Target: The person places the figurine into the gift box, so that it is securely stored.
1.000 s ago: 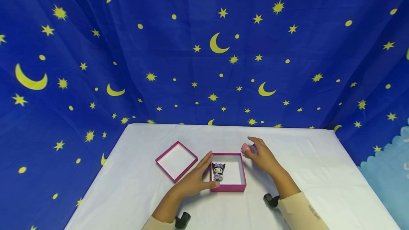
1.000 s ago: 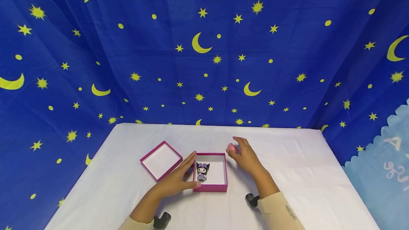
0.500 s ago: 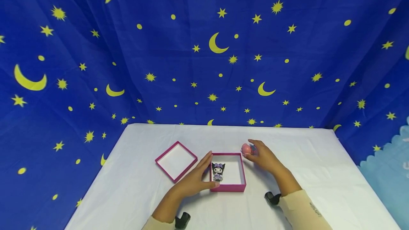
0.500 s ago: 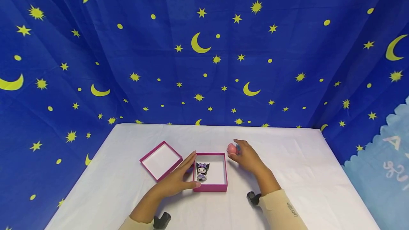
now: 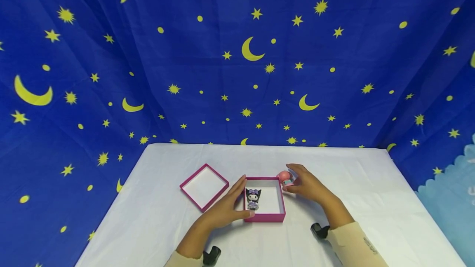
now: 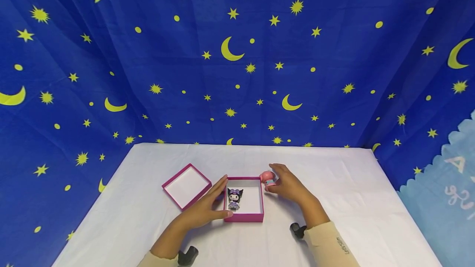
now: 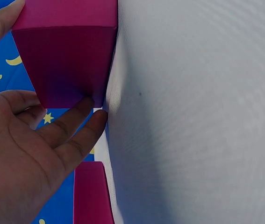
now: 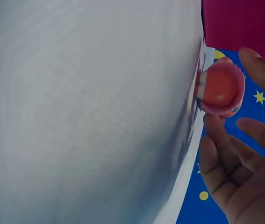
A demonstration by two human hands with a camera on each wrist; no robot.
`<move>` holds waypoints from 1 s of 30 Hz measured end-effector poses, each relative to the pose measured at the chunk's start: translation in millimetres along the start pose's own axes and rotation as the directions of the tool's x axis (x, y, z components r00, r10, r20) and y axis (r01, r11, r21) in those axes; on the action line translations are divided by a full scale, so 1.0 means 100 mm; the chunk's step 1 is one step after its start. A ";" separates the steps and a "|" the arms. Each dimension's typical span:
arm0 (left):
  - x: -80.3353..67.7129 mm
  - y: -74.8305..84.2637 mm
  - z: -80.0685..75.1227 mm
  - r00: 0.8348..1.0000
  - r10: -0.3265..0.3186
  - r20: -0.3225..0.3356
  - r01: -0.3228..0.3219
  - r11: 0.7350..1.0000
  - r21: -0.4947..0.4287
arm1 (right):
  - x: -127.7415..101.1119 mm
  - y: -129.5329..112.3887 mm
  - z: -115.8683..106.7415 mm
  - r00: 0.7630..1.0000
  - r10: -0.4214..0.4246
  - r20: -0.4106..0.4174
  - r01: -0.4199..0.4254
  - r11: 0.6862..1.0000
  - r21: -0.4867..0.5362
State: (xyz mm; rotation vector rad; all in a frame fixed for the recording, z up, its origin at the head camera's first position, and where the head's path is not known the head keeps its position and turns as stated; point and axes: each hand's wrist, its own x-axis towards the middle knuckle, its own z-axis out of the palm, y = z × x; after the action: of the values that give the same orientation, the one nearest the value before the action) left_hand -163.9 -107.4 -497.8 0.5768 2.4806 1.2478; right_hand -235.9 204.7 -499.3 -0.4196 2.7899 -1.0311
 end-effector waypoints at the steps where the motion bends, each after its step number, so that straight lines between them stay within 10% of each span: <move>1: 0.00 0.00 0.00 1.000 0.002 0.001 -0.002 1.000 0.000 | 0.00 -0.01 0.00 1.000 -0.002 0.007 0.002 1.000 0.002; 30: 0.00 -0.01 0.00 1.000 -0.011 0.005 0.011 1.000 -0.007 | -0.07 0.07 -0.01 0.996 -0.074 -0.048 0.071 0.996 -0.050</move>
State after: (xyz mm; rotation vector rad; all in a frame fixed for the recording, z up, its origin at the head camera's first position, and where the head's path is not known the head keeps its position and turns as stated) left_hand -164.4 -107.5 -498.3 0.5633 2.4712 1.2484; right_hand -230.8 212.4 -503.1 -0.5116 2.8684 -1.0045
